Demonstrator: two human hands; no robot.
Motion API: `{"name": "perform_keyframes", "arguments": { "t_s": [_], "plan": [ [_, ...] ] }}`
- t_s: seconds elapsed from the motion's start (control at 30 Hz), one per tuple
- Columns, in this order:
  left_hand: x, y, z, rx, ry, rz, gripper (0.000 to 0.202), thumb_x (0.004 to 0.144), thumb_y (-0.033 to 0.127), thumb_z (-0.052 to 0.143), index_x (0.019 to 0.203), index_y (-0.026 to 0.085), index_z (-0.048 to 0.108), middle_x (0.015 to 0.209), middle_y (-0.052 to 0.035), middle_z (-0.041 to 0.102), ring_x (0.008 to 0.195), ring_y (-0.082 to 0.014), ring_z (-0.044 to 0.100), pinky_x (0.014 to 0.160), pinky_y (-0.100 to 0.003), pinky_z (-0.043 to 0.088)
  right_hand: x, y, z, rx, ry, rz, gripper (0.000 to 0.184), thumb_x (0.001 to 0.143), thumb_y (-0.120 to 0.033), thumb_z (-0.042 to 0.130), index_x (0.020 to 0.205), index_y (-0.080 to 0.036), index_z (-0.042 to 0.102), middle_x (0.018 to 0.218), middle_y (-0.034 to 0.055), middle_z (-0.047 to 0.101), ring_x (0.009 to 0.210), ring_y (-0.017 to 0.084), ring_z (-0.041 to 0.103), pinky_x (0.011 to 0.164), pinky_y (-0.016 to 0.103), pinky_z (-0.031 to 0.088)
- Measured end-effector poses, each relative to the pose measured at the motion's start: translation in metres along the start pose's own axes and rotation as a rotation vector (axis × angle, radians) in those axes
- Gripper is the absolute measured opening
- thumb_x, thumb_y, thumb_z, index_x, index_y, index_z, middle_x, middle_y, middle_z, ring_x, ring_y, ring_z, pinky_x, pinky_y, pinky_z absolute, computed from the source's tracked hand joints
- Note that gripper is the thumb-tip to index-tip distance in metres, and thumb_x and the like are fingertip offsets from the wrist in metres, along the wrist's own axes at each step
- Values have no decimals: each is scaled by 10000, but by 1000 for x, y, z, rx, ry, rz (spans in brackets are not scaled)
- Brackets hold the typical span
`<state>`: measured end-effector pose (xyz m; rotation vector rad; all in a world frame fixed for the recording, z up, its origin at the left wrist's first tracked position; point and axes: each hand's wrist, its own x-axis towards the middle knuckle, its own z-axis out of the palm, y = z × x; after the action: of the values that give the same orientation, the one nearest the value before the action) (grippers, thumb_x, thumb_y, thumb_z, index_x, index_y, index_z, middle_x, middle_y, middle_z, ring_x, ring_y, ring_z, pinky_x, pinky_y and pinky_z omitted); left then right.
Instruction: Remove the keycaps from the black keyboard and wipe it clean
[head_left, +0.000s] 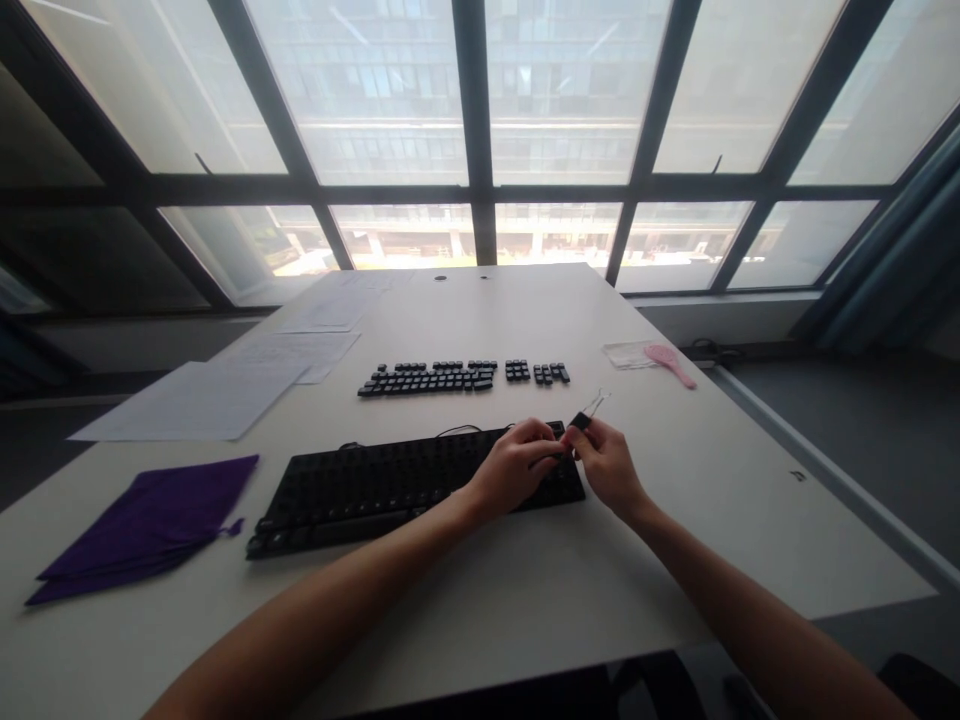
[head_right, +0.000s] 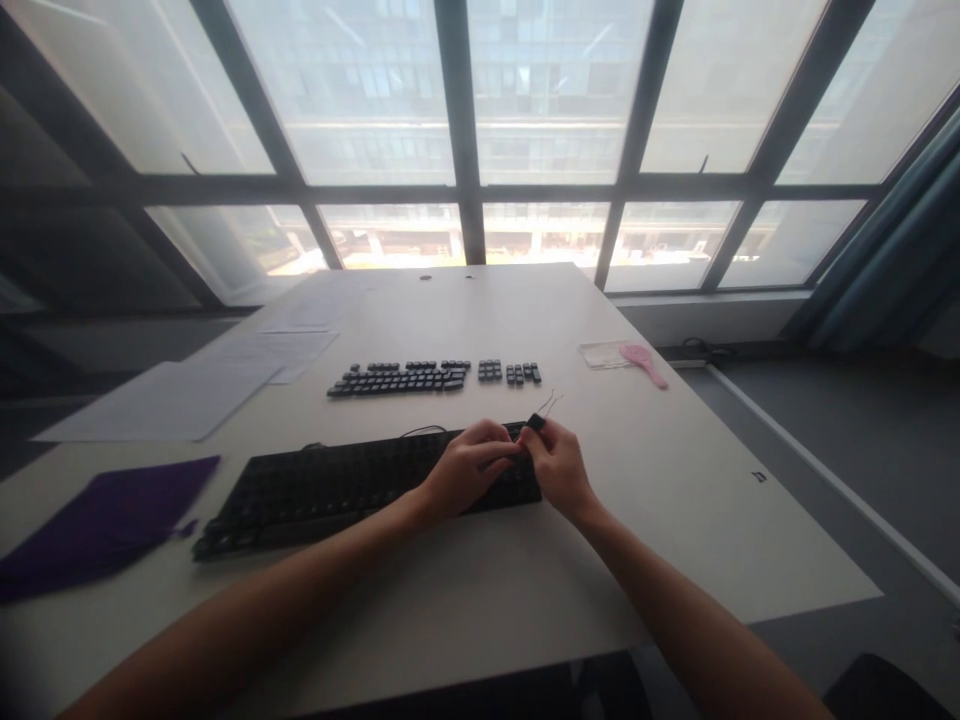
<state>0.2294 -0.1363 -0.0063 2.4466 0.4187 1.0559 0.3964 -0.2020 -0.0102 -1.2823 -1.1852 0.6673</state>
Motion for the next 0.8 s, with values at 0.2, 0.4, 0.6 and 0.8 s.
{"name": "perform_keyframes", "arguments": {
  "t_s": [0.2,0.4,0.6,0.8],
  "plan": [
    [4,3,-6,-180,-20,-126,124,826,189,747,948,203,758,939,-57,661,833,-162,632,767,-291,529,-1,-9,0,-17,-6,11,228,897,-312,581,739,-161,648,677,32,655,631,171,596,589,281,450],
    [13,7,-15,-322,-129,-242,149,796,194,777,944,192,758,953,-61,661,847,-168,629,756,-280,515,-2,-15,-2,-34,-29,-2,224,899,-278,549,729,-167,644,674,23,646,622,159,567,579,274,423],
    [36,11,-17,-308,-189,-180,157,805,195,766,962,194,758,964,-67,659,834,-164,619,746,-282,509,1,-19,-8,-13,85,20,232,907,-292,546,721,-169,610,668,28,632,617,160,567,569,277,425],
    [58,16,-14,-414,-236,-171,152,820,235,749,961,178,761,978,-81,642,830,-160,624,746,-281,530,6,-21,-15,151,142,56,263,934,-331,534,719,-183,568,618,1,594,555,145,554,534,271,435]
  ]
}}
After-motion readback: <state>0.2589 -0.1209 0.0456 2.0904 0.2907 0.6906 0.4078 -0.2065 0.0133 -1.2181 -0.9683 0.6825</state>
